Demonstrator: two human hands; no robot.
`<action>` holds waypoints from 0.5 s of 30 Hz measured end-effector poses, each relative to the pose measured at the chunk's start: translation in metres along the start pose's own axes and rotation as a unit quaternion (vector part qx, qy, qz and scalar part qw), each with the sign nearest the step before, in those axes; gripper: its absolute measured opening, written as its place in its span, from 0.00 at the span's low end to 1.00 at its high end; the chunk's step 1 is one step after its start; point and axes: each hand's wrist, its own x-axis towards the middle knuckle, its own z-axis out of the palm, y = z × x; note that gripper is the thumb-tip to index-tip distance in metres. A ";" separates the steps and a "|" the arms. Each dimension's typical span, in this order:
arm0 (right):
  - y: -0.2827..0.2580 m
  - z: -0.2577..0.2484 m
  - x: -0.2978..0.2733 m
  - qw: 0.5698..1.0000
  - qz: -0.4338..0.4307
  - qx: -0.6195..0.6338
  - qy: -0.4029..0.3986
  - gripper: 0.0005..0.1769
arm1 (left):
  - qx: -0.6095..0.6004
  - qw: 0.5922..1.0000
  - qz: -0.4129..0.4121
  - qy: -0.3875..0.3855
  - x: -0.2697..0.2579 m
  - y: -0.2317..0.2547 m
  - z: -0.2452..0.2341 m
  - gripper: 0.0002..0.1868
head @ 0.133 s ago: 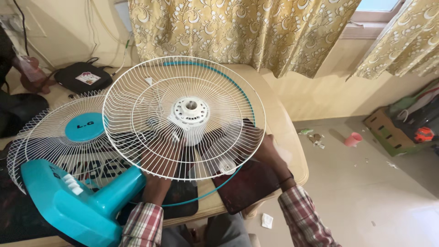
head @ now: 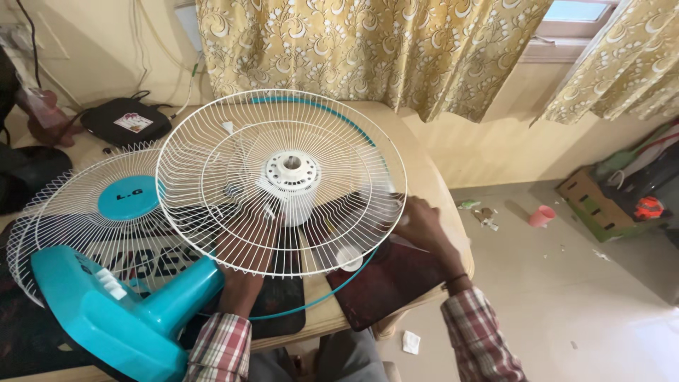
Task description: The person assembles a table fan by attaching the fan blades to the motor hub, securing them with a plastic nut, and then attaching the front and rear wire cages to complete the assembly.
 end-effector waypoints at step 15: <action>0.149 -0.154 -0.058 0.951 0.245 -0.041 0.184 0.40 | 0.022 1.000 0.007 -0.006 -0.006 -0.006 0.022 0.24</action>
